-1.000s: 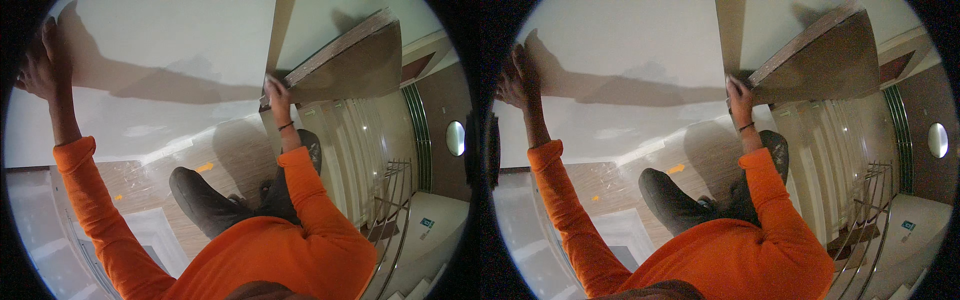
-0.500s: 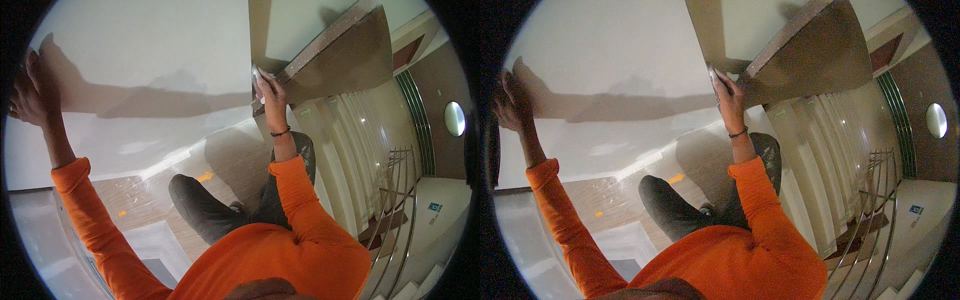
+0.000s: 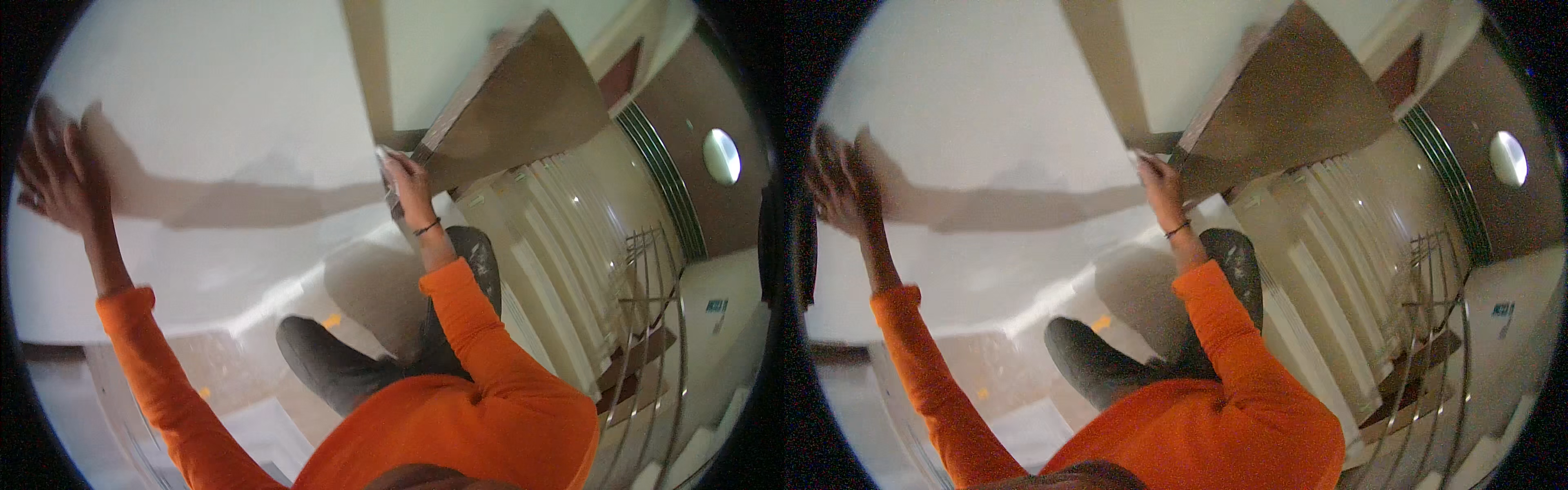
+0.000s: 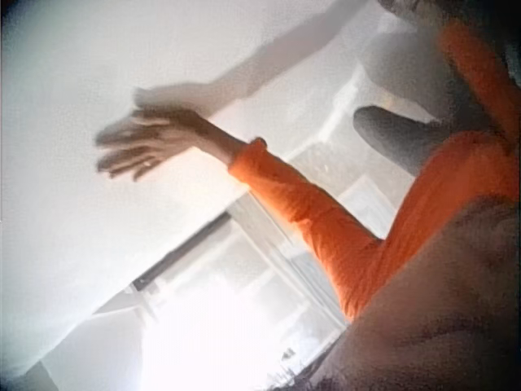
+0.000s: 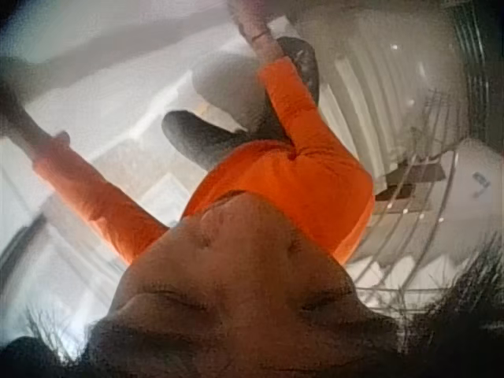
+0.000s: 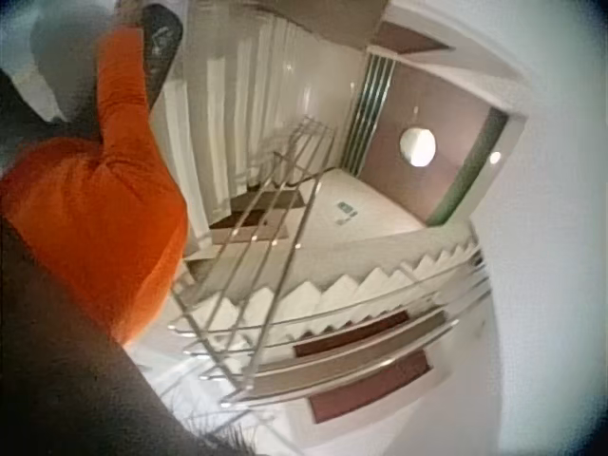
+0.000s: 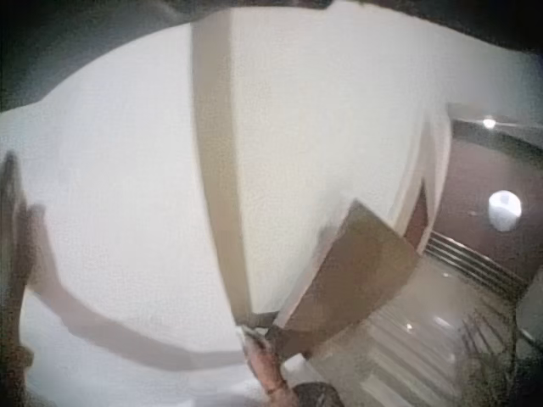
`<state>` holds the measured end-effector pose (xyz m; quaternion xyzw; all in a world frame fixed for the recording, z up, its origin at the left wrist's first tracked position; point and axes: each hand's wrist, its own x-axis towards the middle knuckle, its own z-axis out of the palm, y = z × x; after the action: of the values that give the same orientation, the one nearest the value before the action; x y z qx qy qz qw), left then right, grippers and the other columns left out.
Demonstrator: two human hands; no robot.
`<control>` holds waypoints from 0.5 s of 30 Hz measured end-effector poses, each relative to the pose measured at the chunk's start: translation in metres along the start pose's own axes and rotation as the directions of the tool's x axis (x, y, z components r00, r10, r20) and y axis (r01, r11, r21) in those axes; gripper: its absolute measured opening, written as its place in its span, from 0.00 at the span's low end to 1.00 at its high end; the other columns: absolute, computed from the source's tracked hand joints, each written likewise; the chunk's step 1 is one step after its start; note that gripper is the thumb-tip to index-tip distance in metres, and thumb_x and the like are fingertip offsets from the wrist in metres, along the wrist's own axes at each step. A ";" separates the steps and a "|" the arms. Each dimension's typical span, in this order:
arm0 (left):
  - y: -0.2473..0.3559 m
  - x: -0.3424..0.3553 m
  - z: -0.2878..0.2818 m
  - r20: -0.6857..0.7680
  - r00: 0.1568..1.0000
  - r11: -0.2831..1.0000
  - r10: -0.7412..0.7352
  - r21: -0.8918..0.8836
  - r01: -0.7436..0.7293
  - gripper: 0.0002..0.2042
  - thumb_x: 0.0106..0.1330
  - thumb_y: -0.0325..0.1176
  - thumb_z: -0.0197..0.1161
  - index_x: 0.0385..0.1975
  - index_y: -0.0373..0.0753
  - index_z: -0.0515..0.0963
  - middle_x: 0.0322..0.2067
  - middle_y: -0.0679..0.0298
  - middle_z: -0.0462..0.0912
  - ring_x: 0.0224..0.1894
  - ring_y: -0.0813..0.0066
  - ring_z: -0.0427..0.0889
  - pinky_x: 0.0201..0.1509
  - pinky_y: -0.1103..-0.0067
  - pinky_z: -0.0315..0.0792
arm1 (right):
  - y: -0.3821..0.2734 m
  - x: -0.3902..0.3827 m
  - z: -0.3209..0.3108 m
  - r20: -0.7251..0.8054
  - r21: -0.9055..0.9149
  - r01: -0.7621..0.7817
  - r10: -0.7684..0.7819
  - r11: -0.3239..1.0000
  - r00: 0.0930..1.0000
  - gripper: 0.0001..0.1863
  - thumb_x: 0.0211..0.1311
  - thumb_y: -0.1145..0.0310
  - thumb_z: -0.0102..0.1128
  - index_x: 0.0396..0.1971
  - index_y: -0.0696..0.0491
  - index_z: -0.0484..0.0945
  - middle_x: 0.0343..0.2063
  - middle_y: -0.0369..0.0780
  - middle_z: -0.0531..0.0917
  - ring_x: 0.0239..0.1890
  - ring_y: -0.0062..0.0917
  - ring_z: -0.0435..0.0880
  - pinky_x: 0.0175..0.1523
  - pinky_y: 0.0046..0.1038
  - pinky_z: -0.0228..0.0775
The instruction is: The person uses a small metal trowel to smooth a white compound along the edge of a wall and ceiling. They repeatedly scrape and rub the tool against the surface while occasionally touching the wall with their left hand to check the texture.
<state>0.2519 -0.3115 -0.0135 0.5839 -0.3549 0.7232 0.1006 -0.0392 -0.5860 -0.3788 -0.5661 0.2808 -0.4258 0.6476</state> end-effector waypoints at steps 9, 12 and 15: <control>0.053 0.022 -0.014 -0.018 0.996 0.991 -0.091 -0.098 0.089 0.30 0.74 0.66 0.40 0.74 0.69 0.58 0.76 0.67 0.55 0.77 0.59 0.53 0.74 0.44 0.43 | 0.050 0.008 -0.029 -0.024 -0.158 -0.061 0.058 0.986 0.998 0.18 0.69 0.60 0.61 0.50 0.57 0.84 0.41 0.42 0.89 0.43 0.23 0.85 0.51 0.28 0.76; 0.039 0.023 -0.016 -0.032 0.999 0.998 -0.029 -0.047 0.028 0.30 0.75 0.65 0.41 0.75 0.68 0.57 0.76 0.67 0.54 0.77 0.59 0.52 0.74 0.44 0.44 | -0.046 0.014 0.006 0.027 -0.075 0.140 -0.138 0.987 0.990 0.17 0.69 0.60 0.61 0.49 0.57 0.85 0.41 0.42 0.89 0.43 0.25 0.86 0.52 0.29 0.76; 0.032 0.037 -0.022 -0.080 0.995 0.998 0.065 -0.007 -0.066 0.29 0.75 0.63 0.41 0.75 0.69 0.56 0.76 0.68 0.57 0.76 0.60 0.56 0.71 0.45 0.51 | -0.102 0.023 0.031 0.035 0.072 0.275 -0.278 0.959 0.960 0.17 0.69 0.62 0.61 0.49 0.57 0.84 0.40 0.43 0.89 0.43 0.27 0.87 0.51 0.28 0.76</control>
<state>0.2062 -0.3311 0.0059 0.5419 -0.3731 0.7472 0.0936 -0.0256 -0.5898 -0.2710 -0.5874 0.1697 -0.5085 0.6063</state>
